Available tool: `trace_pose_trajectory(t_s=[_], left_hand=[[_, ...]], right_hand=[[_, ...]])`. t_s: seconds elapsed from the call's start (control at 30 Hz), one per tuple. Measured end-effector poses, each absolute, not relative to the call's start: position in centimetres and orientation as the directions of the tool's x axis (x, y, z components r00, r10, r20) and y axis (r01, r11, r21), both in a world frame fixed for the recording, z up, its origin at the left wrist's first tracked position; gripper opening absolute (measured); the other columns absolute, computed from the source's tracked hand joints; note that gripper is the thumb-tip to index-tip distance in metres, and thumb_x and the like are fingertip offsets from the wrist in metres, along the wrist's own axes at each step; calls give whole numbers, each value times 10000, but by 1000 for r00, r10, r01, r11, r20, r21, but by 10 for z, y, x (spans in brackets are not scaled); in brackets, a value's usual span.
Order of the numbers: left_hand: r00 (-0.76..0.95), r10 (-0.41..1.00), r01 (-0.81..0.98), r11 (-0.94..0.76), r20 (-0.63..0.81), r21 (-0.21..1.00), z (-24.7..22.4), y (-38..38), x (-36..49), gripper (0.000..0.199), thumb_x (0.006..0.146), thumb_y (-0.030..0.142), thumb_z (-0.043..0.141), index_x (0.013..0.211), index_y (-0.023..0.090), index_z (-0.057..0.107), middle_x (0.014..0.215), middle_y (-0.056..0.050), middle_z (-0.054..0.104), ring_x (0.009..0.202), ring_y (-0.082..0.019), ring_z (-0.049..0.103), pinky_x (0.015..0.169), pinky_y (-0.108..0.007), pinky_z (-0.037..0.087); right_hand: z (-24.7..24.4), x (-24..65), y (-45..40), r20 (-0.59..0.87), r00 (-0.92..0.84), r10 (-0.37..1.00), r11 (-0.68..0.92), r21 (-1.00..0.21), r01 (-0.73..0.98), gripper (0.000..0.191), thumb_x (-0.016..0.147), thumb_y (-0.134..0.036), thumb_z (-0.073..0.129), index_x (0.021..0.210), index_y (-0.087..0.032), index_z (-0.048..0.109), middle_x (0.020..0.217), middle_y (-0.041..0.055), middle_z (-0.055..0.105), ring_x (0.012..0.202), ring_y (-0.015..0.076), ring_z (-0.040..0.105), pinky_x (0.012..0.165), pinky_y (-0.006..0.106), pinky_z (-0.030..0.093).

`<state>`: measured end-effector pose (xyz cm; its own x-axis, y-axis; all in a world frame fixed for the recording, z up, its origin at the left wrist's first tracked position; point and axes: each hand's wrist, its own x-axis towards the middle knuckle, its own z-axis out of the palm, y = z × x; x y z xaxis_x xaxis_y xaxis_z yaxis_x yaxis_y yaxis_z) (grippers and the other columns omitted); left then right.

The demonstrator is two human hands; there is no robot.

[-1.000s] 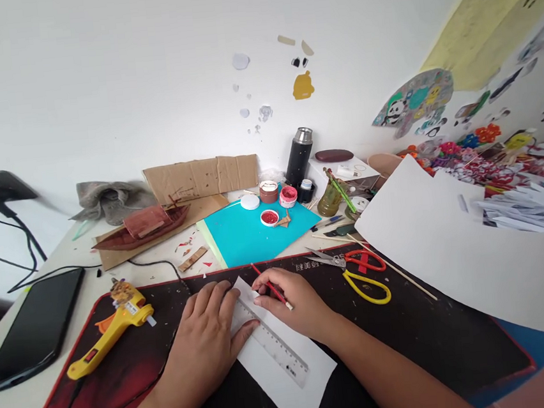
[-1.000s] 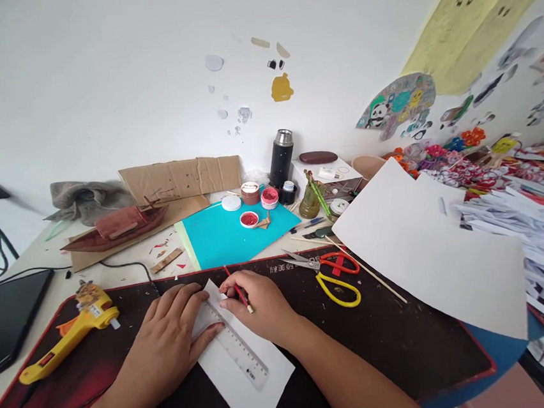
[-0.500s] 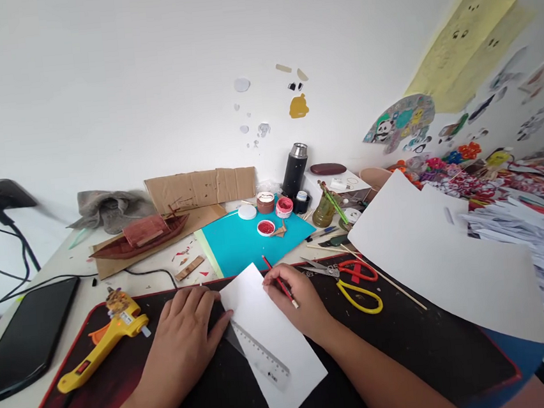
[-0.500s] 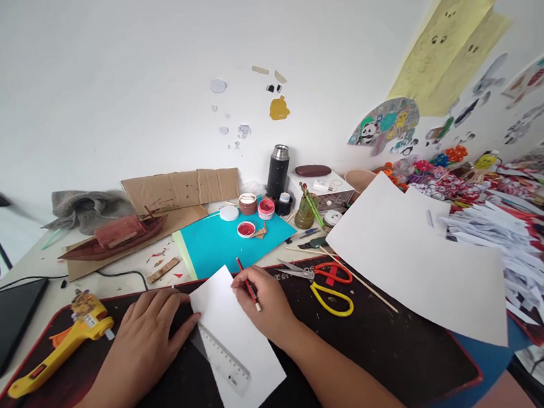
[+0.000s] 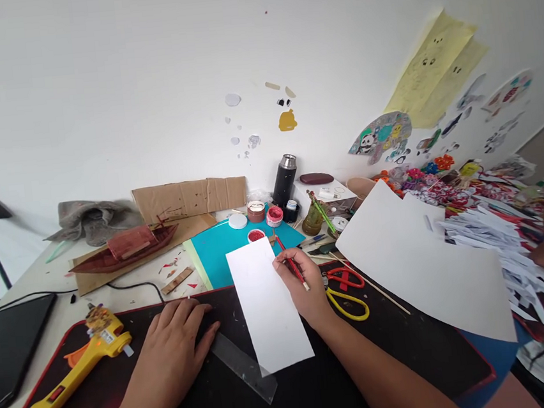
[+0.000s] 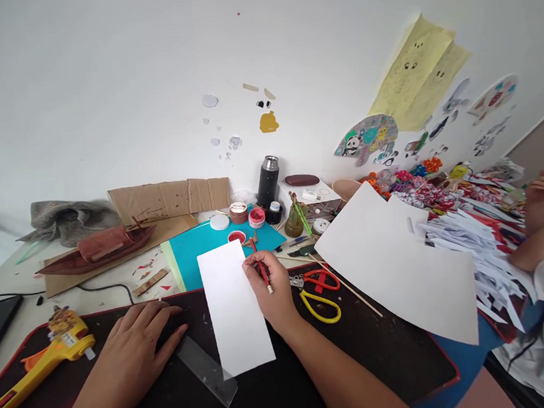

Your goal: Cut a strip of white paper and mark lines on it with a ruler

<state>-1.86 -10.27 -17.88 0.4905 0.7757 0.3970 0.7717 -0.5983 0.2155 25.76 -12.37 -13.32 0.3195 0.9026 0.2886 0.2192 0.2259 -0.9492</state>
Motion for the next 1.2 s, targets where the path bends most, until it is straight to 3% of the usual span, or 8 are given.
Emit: trace_pose_trajectory(t_s=[0.27, 0.4, 0.6, 0.93, 1.1, 1.2], left_hand=[[475, 787, 694, -610, 393, 382, -178, -98, -18, 316, 1079, 460, 521, 1039, 279, 777, 1063, -64, 780, 1041, -312, 706, 921, -469, 553], [441, 810, 631, -586, 386, 509, -175, -99, -19, 409, 1057, 611, 546, 1176, 298, 781, 1165, -61, 794, 1153, -298, 712, 1040, -446, 584], [362, 908, 514, -384, 212, 767, -172, -102, -20, 485, 1094, 594, 449, 1320, 306, 767, 1274, -61, 784, 1186, -287, 743, 1033, -404, 620], [368, 928, 284, -171, 58, 943, -144, -106, -8, 444, 982, 683, 621, 1024, 311, 859, 1136, -74, 780, 1094, -296, 703, 1037, -378, 581], [358, 933, 243, -125, 31, 962, -145, -107, -9, 504, 1001, 689, 586, 832, 266, 801, 989, -63, 761, 897, -245, 704, 877, -325, 598], [364, 931, 224, -118, 29, 967, -146, -108, -8, 499, 1000, 688, 593, 844, 260, 798, 1014, -63, 764, 917, -247, 713, 880, -323, 590]], right_hand=[[-131, 262, -111, 230, 342, 911, 196, -972, 129, 246, 921, -460, 755, 930, -229, 670, 961, 41, 736, 905, 242, 690, 848, 348, 548], [-133, 251, -107, 210, 319, 924, 193, -978, 84, 254, 913, -465, 757, 920, -226, 671, 950, 38, 731, 879, 230, 681, 831, 338, 538], [-127, 233, -100, 227, 257, 939, 232, -973, 11, 221, 902, -432, 774, 905, -227, 694, 939, 35, 727, 858, 223, 668, 812, 331, 531], [-131, 219, -101, 182, 170, 969, 192, -980, -44, 228, 922, -437, 778, 923, -225, 695, 950, 42, 725, 864, 221, 668, 807, 335, 538], [-138, 225, -99, 91, 162, 983, 112, -986, -122, 298, 908, -509, 796, 959, -232, 696, 891, 26, 686, 646, 165, 588, 573, 288, 473], [-140, 231, -96, 67, 153, 986, 90, -985, -148, 391, 914, -597, 788, 1019, -226, 725, 904, 35, 686, 594, 150, 580, 511, 279, 437]])
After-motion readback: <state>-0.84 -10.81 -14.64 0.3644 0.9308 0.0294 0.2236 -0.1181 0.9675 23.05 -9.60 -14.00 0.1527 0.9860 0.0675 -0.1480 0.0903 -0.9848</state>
